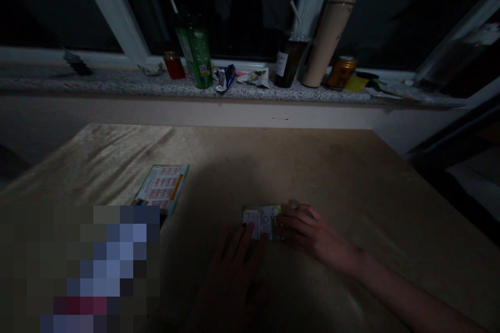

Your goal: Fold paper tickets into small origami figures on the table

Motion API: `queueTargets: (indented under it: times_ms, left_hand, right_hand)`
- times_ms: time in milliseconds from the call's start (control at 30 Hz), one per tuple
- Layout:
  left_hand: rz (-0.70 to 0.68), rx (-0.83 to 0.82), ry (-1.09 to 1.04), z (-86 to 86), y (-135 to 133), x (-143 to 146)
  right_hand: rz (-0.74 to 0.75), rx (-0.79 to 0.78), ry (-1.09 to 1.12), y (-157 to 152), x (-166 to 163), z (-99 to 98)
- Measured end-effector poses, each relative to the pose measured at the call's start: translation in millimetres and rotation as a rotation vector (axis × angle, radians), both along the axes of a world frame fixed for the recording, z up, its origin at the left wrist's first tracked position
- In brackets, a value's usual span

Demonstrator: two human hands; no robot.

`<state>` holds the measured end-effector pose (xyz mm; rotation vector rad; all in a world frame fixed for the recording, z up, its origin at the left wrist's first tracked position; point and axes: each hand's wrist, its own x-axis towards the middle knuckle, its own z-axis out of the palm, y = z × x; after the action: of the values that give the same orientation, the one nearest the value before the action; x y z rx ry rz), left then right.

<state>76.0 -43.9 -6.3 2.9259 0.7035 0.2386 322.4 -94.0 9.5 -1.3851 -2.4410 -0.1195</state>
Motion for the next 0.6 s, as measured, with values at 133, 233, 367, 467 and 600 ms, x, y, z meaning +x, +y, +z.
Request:
queueTargets:
  times_ms: [133,233,367,467,600]
  left_hand:
    - [-0.005,-0.002,-0.004,-0.5,1.1,-0.6]
    - [-0.01,-0.015,-0.02,2.8,1.3,0.2]
    - [-0.07,-0.066,0.001,6.1,0.6,2.4]
    - [-0.084,-0.128,0.03,5.1,0.5,2.3]
    - [-0.091,-0.205,0.044,1.4,1.8,-0.5]
  right_hand:
    - [0.054,-0.015,-0.023,5.7,3.0,1.8]
    - [0.095,-0.049,-0.046,8.0,4.5,0.1]
    - [0.106,-0.101,-0.024,8.8,5.7,-6.3]
    - [0.094,-0.125,0.032,8.8,6.8,-8.2]
    - [0.083,-0.204,0.165,11.3,5.7,0.4]
